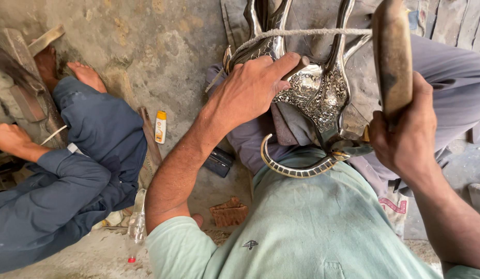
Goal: The person sits on the floor and uses a small metal punch and a wooden mallet to engrave decorative patterns onto a silver-colored metal object shaped like a stylized animal head. The person repeatedly taps the punch with the mallet to create textured details on the surface.
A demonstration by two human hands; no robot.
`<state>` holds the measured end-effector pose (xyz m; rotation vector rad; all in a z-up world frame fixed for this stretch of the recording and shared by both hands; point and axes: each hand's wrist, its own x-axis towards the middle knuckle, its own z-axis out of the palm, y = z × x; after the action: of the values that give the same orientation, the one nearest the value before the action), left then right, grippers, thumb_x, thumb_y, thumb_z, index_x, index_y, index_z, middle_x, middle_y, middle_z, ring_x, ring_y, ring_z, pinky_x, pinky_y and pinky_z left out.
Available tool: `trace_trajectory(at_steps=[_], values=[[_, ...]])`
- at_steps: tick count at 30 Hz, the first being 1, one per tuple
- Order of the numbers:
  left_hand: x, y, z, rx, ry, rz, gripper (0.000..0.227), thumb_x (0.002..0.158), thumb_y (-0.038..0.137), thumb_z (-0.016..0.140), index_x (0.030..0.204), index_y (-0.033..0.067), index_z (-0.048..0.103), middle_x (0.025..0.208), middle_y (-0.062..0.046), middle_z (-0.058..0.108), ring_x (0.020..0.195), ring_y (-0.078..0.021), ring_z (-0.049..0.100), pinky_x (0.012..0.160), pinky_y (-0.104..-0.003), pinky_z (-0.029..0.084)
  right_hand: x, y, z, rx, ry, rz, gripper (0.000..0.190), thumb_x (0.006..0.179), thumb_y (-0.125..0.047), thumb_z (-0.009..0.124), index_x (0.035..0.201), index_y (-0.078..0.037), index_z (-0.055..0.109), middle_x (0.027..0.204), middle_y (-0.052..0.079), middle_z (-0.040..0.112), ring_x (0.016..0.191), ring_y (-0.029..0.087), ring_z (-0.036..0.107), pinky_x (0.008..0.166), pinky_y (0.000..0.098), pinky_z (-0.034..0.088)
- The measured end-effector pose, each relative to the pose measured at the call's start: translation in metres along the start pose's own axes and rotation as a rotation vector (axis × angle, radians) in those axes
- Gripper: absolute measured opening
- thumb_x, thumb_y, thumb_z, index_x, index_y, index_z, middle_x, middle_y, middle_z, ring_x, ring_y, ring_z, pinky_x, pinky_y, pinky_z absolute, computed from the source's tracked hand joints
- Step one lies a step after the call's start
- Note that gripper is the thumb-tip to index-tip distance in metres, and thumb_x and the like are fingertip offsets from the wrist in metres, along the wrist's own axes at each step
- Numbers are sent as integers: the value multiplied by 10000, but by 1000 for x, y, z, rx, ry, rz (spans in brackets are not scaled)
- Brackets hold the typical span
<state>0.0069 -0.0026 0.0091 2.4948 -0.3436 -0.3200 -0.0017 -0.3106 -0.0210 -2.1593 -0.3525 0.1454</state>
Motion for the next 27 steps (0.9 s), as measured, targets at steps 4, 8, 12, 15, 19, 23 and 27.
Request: trace_trajectory(at_steps=[4,8,12,15,19,23,27], values=[[1,1,-4,9,3,32,421,987,174,729,1353,149,523,880,-164,648,820,-420,690,649,-514,542,-6,14,2,-401,-38,-64,727,852,31,659,1537,-44,425,1159,234,575,1021,386,598,868,529,486],[2,3,-5,19,-28,14,413,995,197,736,1348,156,525,880,-166,658,830,-423,693,659,-520,544,-7,19,2,-354,-61,-17,741,855,42,653,1557,-51,434,1123,224,563,972,372,588,857,519,476],[5,4,-5,-12,-73,-22,415,994,194,711,1354,151,509,865,-156,652,779,-365,711,613,-481,561,-5,17,0,-271,-56,-83,717,800,47,633,1488,2,436,1117,234,551,985,403,581,823,524,468],[5,4,-6,-1,-68,-7,416,990,194,714,1351,147,512,868,-155,652,785,-369,707,615,-486,558,-6,12,-1,-333,-22,-78,722,785,68,639,1481,-16,465,1132,243,562,991,406,587,817,516,470],[6,2,-7,16,-63,15,402,994,187,715,1341,143,518,870,-159,651,791,-385,699,629,-498,552,-4,3,-5,-441,-103,-79,672,863,36,656,1502,-37,460,1144,220,567,984,370,601,847,495,470],[5,1,-7,8,-44,43,405,987,172,718,1343,149,524,878,-162,654,812,-412,684,657,-519,538,-8,-14,-9,-456,-94,-54,624,924,27,639,1520,-50,468,1140,216,566,985,372,608,856,492,477],[6,2,-9,34,-42,56,415,983,180,723,1345,151,520,879,-169,651,814,-426,675,666,-531,529,-6,-26,-11,-216,7,-87,640,842,42,622,1441,55,398,1178,317,532,991,459,589,804,528,492]])
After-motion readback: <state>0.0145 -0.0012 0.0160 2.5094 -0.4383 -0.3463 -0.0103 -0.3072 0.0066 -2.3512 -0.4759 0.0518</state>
